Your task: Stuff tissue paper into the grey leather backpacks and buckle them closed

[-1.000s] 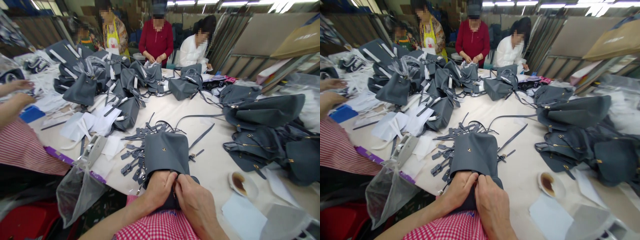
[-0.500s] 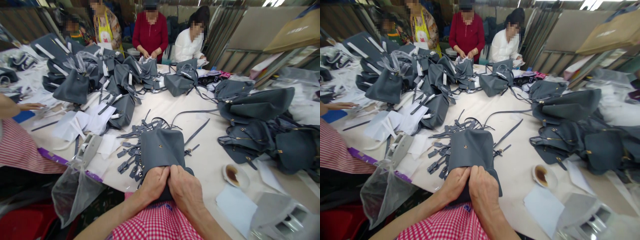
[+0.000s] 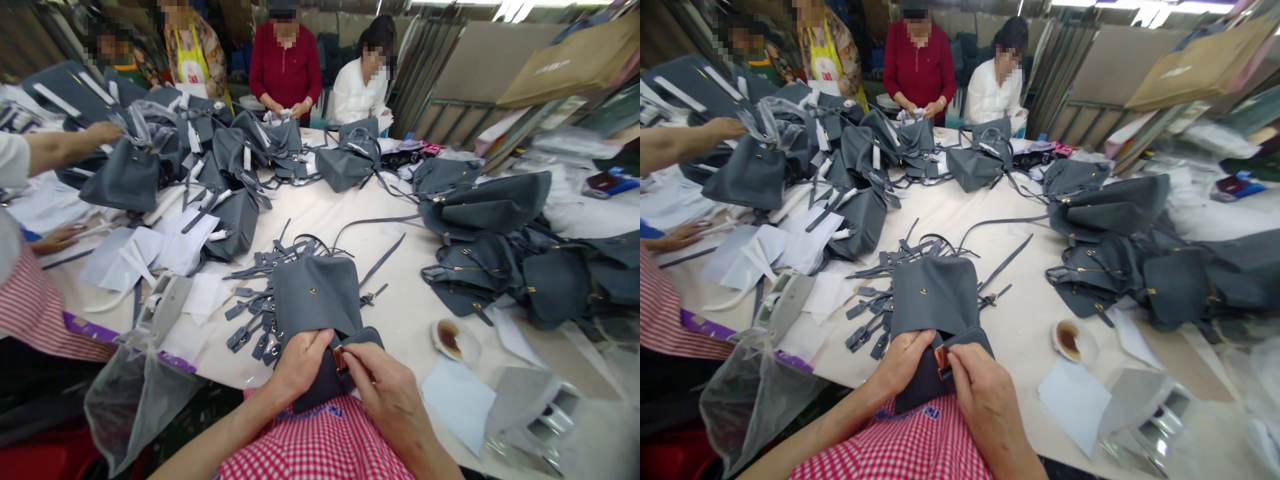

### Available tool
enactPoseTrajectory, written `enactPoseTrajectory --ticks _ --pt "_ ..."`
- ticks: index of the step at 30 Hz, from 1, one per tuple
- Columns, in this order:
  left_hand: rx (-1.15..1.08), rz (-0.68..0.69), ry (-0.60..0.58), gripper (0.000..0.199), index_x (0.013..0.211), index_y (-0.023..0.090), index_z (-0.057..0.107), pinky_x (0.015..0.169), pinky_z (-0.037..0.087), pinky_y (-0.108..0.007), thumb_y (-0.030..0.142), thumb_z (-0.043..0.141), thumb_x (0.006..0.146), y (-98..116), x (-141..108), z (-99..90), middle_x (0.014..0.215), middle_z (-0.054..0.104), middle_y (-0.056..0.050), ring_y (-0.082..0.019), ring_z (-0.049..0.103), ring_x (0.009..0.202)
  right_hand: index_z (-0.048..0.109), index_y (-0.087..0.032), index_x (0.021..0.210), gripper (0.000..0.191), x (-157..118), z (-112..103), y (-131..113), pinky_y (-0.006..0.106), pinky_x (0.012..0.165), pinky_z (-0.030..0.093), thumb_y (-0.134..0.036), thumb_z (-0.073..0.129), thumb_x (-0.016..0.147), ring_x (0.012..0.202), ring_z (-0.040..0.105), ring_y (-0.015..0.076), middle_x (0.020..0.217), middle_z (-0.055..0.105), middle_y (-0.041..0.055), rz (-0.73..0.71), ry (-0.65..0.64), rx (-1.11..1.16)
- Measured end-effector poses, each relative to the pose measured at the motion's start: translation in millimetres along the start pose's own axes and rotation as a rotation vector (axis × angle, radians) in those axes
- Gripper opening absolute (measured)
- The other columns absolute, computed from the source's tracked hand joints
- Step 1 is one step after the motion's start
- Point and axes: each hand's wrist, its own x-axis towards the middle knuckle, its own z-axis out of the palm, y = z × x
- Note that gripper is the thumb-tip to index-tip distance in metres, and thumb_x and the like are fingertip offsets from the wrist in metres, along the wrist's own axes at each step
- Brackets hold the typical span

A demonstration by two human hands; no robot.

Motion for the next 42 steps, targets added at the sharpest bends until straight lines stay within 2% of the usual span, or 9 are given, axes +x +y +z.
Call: enactPoseTrajectory --ticks 4,9,13,19,27,32,34,38,42 --pt "0.039 0.053 -0.046 0.050 0.060 0.016 0.056 0.059 0.034 -0.025 0.050 0.036 0.091 1 -3 4.1 0.062 0.059 0.001 -0.014 0.049 0.060 0.063 -0.020 0.092 0.027 0 18 -7 0.024 0.065 0.048 -0.025 0.037 0.098 0.071 0.066 0.0151 0.080 0.068 0.0042 -0.121 0.107 -0.147" --pt "0.132 0.138 -0.067 0.046 0.057 0.018 0.049 0.056 0.030 -0.025 0.043 0.034 0.093 10 -8 5.6 0.059 0.052 0.003 -0.012 0.043 0.057 0.055 -0.021 0.068 0.041 -5 28 -7 0.026 0.044 0.030 -0.015 0.027 0.098 0.046 0.054 0.0131 0.057 0.056 0.0009 -0.199 0.217 -0.575" --pt "0.207 0.208 -0.106 0.044 0.059 0.018 0.048 0.056 0.030 -0.026 0.038 0.032 0.095 13 -10 5.5 0.061 0.053 0.002 -0.012 0.044 0.057 0.051 -0.021 0.066 0.033 -3 30 -17 0.027 0.046 0.025 -0.013 0.035 0.094 0.044 0.051 0.0129 0.056 0.055 0.0009 -0.121 0.250 -0.770" --pt "0.213 0.253 -0.163 0.043 0.061 0.018 0.049 0.059 0.032 -0.026 0.037 0.032 0.096 6 -7 6.7 0.063 0.056 0.000 -0.013 0.048 0.059 0.051 -0.021 0.069 0.022 -2 31 -13 0.027 0.049 0.026 -0.017 0.042 0.089 0.051 0.054 0.0134 0.061 0.058 0.0009 0.043 0.203 -0.678" --pt "0.017 -0.003 -0.087 0.048 0.064 0.017 0.061 0.064 0.039 -0.027 0.050 0.037 0.089 0 5 -0.5 0.065 0.064 -0.001 -0.017 0.055 0.064 0.045 -0.023 0.065 0.016 -29 26 14 0.026 0.051 0.029 -0.025 0.046 0.081 0.050 0.050 0.0152 0.054 0.052 -0.0029 0.466 0.128 -0.302" --pt "-0.165 -0.138 -0.045 0.040 0.081 0.016 0.071 0.078 0.043 -0.030 0.049 0.047 0.082 0 21 -4.0 0.081 0.072 -0.004 -0.022 0.062 0.080 0.050 -0.023 0.070 0.021 -58 7 30 0.025 0.055 0.042 -0.032 0.040 0.085 0.059 0.057 0.0155 0.080 0.066 0.0038 0.457 0.039 0.169" --pt "-0.226 -0.143 -0.047 0.039 0.082 0.016 0.071 0.078 0.044 -0.030 0.049 0.049 0.080 2 25 -3.2 0.080 0.072 -0.005 -0.023 0.062 0.079 0.055 -0.023 0.073 0.016 -73 3 46 0.025 0.056 0.043 -0.027 0.042 0.083 0.063 0.061 0.0167 0.089 0.069 0.0047 0.508 -0.065 0.096" --pt "-0.365 -0.165 -0.063 0.041 0.077 0.016 0.067 0.069 0.045 -0.029 0.054 0.052 0.077 5 26 0.7 0.069 0.068 -0.003 -0.020 0.059 0.067 0.062 -0.026 0.072 0.028 -108 9 88 0.028 0.056 0.043 -0.019 0.038 0.084 0.066 0.067 0.0218 0.069 0.070 0.0029 0.680 -0.213 -0.456" --pt "-0.415 -0.149 -0.139 0.042 0.071 0.017 0.060 0.060 0.041 -0.026 0.058 0.051 0.078 12 22 -3.4 0.060 0.059 0.000 -0.016 0.052 0.059 0.067 -0.027 0.070 0.029 -121 25 115 0.036 0.074 0.053 -0.033 0.044 0.087 0.089 0.071 0.0259 0.095 0.075 0.0076 0.576 -0.122 -0.534"
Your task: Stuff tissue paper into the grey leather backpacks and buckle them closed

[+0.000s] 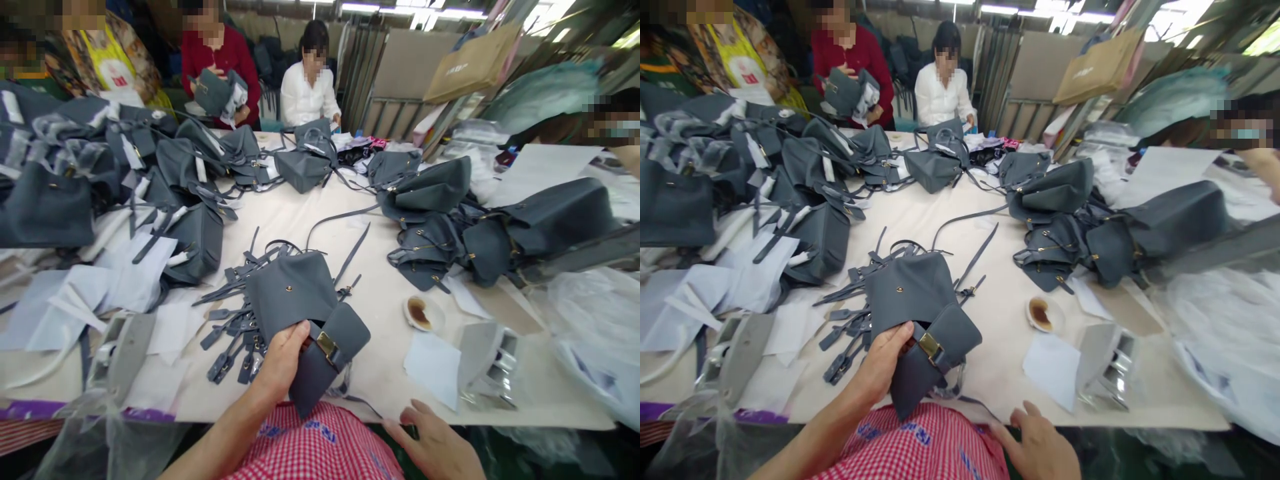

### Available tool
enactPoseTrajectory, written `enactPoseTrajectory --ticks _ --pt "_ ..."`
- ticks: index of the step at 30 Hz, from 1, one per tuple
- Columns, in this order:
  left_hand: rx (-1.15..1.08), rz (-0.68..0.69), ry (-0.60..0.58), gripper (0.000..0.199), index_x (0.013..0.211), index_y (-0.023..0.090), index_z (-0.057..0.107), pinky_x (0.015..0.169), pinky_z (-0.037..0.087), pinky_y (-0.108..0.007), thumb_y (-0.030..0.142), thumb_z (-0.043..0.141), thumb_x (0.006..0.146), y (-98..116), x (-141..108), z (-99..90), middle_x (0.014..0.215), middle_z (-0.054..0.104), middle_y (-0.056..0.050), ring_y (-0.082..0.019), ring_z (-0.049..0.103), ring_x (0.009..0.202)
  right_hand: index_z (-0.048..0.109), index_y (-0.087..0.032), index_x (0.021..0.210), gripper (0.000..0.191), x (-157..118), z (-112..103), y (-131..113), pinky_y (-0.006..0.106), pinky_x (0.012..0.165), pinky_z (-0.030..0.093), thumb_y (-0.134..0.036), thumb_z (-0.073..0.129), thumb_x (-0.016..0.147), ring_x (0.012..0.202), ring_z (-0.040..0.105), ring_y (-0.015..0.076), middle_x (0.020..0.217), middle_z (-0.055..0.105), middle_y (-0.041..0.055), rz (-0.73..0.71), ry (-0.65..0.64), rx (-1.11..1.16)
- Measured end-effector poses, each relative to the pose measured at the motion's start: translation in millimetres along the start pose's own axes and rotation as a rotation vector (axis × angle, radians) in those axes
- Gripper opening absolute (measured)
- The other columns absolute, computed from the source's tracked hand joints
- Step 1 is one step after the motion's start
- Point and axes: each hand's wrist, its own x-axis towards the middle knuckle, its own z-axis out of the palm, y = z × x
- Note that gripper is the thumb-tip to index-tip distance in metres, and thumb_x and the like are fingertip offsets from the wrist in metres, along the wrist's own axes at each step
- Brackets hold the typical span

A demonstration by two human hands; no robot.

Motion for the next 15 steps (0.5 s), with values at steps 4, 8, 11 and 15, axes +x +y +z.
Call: enactPoseTrajectory --ticks 4,8,11,15 --pt "0.291 0.133 -0.073 0.044 0.060 0.019 0.047 0.053 0.030 -0.023 0.056 0.047 0.083 18 -9 -5.0 0.057 0.044 0.005 -0.011 0.037 0.054 0.070 -0.021 0.079 0.034 24 -8 -12 0.042 0.090 0.051 -0.033 0.039 0.087 0.106 0.066 0.0296 0.125 0.065 0.0160 -0.100 0.282 0.162" --pt "0.520 0.224 -0.141 0.042 0.060 0.018 0.044 0.055 0.030 -0.023 0.048 0.040 0.089 19 -17 -1.2 0.060 0.044 0.004 -0.012 0.038 0.058 0.063 -0.021 0.114 0.037 51 -44 -43 0.040 0.097 0.049 -0.036 0.042 0.088 0.117 0.060 0.0253 0.130 0.062 0.0129 -0.152 0.289 0.631" --pt "0.582 0.276 -0.126 0.040 0.062 0.016 0.051 0.058 0.033 -0.023 0.041 0.038 0.091 11 -28 2.8 0.063 0.052 0.002 -0.012 0.044 0.062 0.060 -0.022 0.116 0.038 55 -67 -67 0.036 0.094 0.050 -0.034 0.060 0.080 0.104 0.065 0.0226 0.112 0.070 0.0075 -0.228 -0.040 0.889" --pt "0.455 0.143 -0.396 0.032 0.078 0.016 0.068 0.055 0.039 -0.021 0.034 0.045 0.089 12 -56 -11.4 0.070 0.067 -0.003 -0.014 0.057 0.061 0.066 -0.022 0.079 0.008 44 -71 -77 0.032 0.078 0.051 -0.026 0.068 0.072 0.079 0.065 0.0209 0.077 0.070 -0.0004 -0.314 -0.187 0.974"
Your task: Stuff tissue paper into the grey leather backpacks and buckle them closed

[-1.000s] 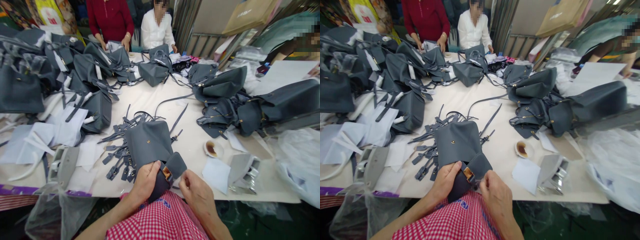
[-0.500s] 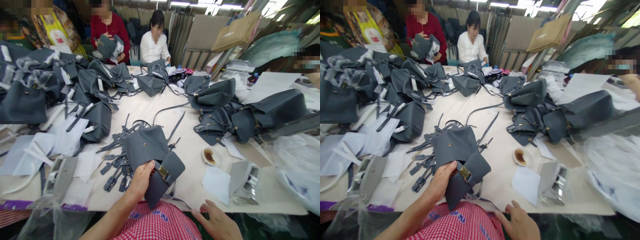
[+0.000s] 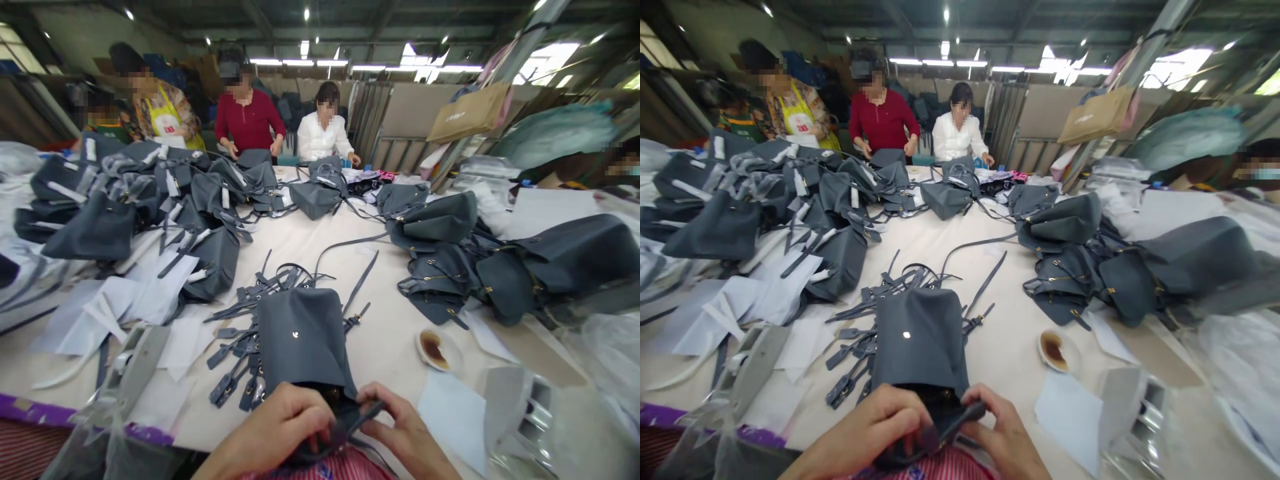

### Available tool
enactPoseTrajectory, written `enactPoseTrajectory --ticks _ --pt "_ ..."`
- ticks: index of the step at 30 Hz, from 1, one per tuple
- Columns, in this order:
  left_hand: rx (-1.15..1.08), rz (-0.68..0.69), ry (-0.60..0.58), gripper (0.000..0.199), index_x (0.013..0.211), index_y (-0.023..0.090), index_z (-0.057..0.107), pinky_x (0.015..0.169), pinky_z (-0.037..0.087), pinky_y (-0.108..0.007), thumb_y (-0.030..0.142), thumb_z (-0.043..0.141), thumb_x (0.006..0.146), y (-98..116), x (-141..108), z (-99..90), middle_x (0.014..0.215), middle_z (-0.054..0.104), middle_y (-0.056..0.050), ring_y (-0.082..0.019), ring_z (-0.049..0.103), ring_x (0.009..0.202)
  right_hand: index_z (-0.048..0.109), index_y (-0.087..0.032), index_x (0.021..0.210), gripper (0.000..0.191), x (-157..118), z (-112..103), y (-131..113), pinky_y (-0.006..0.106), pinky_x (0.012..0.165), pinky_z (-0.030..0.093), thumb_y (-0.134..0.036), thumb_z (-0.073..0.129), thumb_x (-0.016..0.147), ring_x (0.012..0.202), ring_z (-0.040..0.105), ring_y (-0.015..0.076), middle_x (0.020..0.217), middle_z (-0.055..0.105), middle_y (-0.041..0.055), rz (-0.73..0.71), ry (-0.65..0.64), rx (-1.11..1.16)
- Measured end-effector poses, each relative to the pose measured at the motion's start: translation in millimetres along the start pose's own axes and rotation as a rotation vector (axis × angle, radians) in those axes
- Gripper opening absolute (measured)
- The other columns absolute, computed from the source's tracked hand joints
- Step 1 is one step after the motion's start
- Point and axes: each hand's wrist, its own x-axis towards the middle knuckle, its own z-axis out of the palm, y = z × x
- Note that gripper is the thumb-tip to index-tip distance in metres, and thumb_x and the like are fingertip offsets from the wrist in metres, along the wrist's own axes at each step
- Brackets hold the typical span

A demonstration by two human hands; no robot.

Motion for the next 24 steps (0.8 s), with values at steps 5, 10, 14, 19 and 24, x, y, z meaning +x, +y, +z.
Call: enactPoseTrajectory --ticks 5,10,14,19,24 --pt "0.163 0.223 0.415 0.039 0.125 0.029 0.062 0.104 0.040 -0.036 0.038 0.052 0.089 -24 -11 -31.9 0.131 0.061 -0.008 -0.026 0.055 0.121 0.066 -0.021 0.065 0.017 -12 16 10 0.029 0.070 0.046 -0.033 0.066 0.077 0.071 0.061 0.0190 0.070 0.066 0.0007 -0.089 -0.037 0.116" --pt "0.342 0.111 0.127 0.043 0.113 0.028 0.070 0.116 0.010 -0.054 0.046 0.070 0.073 -88 45 -36.7 0.145 0.045 -0.009 -0.035 0.031 0.140 0.065 -0.020 0.065 0.015 -1 36 0 0.028 0.068 0.043 -0.029 0.064 0.076 0.069 0.058 0.0170 0.070 0.062 -0.0001 -0.180 -0.037 0.101" --pt "-0.158 0.001 0.149 0.048 0.097 0.022 0.076 0.112 0.025 -0.052 0.059 0.070 0.067 -89 51 -40.8 0.130 0.062 -0.013 -0.036 0.047 0.129 0.058 -0.019 0.065 0.015 12 39 -9 0.025 0.062 0.039 -0.029 0.062 0.076 0.065 0.050 0.0146 0.063 0.053 -0.0037 -0.054 0.128 0.208" --pt "-0.558 0.034 0.260 0.065 0.102 0.015 0.075 0.095 0.048 -0.044 0.070 0.059 0.071 -47 8 -58.4 0.110 0.072 -0.016 -0.033 0.065 0.104 0.059 -0.018 0.075 0.027 25 18 -25 0.026 0.065 0.043 -0.044 0.068 0.074 0.067 0.048 0.0149 0.067 0.053 -0.0035 -0.004 0.182 0.484" --pt "-0.418 -0.005 0.408 0.038 0.089 0.015 0.076 0.081 0.054 -0.033 0.043 0.081 0.063 -43 11 -41.8 0.083 0.076 -0.007 -0.024 0.069 0.083 0.061 -0.019 0.072 0.020 57 -4 -66 0.025 0.063 0.042 -0.037 0.067 0.076 0.066 0.049 0.0141 0.064 0.053 -0.0045 -0.155 0.196 0.295"
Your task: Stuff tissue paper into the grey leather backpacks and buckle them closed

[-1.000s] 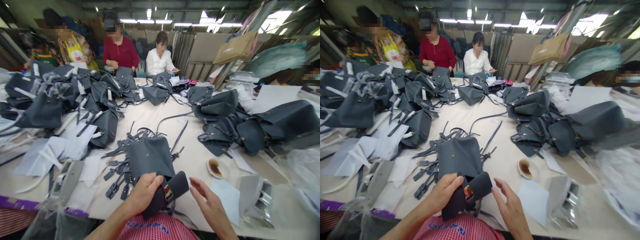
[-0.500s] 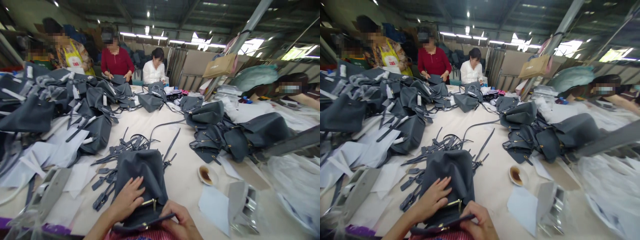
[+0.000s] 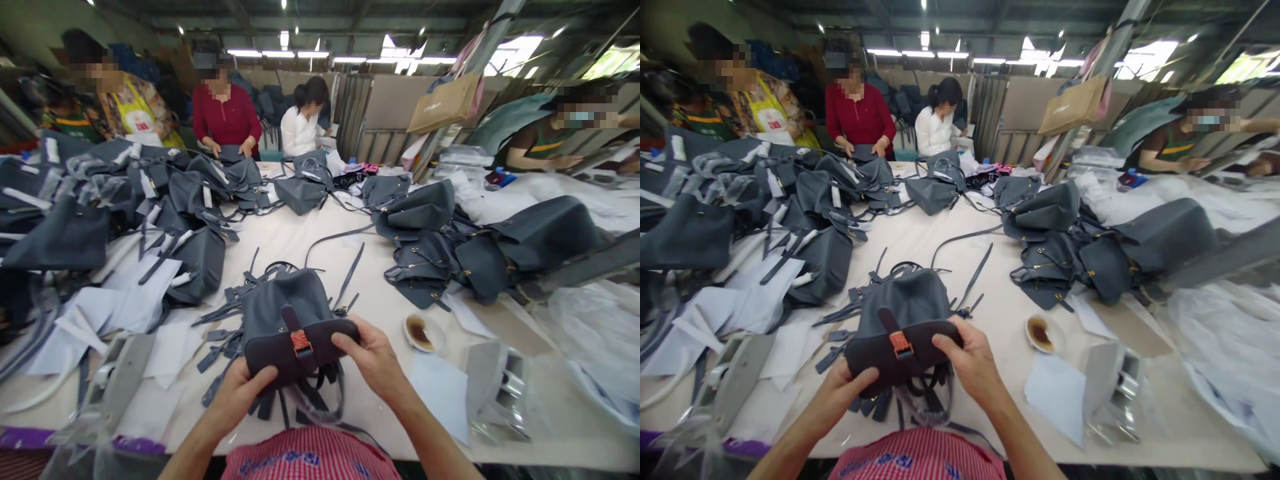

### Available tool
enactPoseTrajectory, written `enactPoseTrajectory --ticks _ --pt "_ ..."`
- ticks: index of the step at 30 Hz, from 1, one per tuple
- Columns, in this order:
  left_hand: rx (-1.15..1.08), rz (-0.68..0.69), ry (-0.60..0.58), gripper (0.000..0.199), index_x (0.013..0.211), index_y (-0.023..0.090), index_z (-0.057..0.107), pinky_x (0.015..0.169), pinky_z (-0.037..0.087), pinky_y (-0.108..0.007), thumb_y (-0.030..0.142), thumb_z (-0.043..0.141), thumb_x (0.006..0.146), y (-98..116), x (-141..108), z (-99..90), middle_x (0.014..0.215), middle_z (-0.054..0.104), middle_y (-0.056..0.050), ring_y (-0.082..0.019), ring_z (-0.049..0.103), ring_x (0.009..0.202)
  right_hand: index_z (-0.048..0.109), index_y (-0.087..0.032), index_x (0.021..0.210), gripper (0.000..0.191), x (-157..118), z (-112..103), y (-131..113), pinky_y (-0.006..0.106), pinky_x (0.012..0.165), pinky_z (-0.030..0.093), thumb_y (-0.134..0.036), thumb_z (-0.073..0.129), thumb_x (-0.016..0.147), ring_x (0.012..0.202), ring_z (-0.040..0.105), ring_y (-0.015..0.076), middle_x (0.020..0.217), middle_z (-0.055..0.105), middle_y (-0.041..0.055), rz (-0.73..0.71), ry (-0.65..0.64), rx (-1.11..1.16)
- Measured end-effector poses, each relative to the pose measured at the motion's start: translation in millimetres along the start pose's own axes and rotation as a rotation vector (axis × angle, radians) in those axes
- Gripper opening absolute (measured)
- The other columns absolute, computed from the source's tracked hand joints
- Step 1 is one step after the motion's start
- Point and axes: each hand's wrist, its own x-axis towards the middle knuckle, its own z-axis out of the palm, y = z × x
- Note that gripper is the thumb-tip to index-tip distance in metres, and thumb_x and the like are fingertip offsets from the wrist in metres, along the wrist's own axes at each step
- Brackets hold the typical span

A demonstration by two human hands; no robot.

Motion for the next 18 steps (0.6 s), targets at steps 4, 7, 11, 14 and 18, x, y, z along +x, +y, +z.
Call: enactPoseTrajectory --ticks 4,7,11,14,18 --pt "-0.376 -0.027 0.231 0.039 0.091 0.011 0.072 0.074 0.058 -0.031 0.039 0.082 0.065 -7 21 32.5 0.081 0.076 -0.008 -0.022 0.071 0.075 0.066 -0.021 0.090 0.017 36 -2 -39 0.029 0.076 0.047 -0.035 0.061 0.081 0.081 0.059 0.0171 0.085 0.066 0.0008 -0.243 0.234 -0.130" --pt "-0.610 -0.054 0.364 0.033 0.105 0.012 0.067 0.077 0.059 -0.029 0.023 0.076 0.075 5 34 48.6 0.091 0.076 -0.009 -0.019 0.072 0.080 0.064 -0.021 0.097 0.024 33 -13 -54 0.033 0.080 0.049 -0.040 0.061 0.082 0.086 0.062 0.0186 0.093 0.068 0.0047 -0.298 0.407 -0.116" --pt "-0.834 -0.128 0.397 0.032 0.117 0.011 0.061 0.078 0.060 -0.030 0.018 0.064 0.085 28 42 56.0 0.096 0.075 -0.010 -0.018 0.073 0.077 0.061 -0.019 0.079 0.037 -5 -29 -24 0.030 0.061 0.052 -0.056 0.060 0.078 0.065 0.062 0.0172 0.069 0.064 0.0026 0.118 0.076 -0.088" --pt "-0.951 -0.130 0.318 0.032 0.122 0.012 0.058 0.083 0.059 -0.035 0.021 0.057 0.091 45 43 61.4 0.096 0.076 -0.010 -0.019 0.073 0.078 0.062 -0.018 0.099 0.053 -21 -29 3 0.033 0.065 0.054 -0.064 0.060 0.074 0.082 0.066 0.0220 0.088 0.068 0.0079 0.330 0.001 -0.062" --pt "-0.944 -0.021 0.227 0.032 0.123 0.016 0.059 0.093 0.055 -0.036 0.021 0.057 0.091 63 40 78.8 0.100 0.076 -0.007 -0.020 0.072 0.088 0.054 -0.018 0.117 0.062 7 -19 -20 0.033 0.072 0.053 -0.062 0.059 0.074 0.087 0.065 0.0210 0.099 0.066 0.0084 0.199 0.065 0.107"
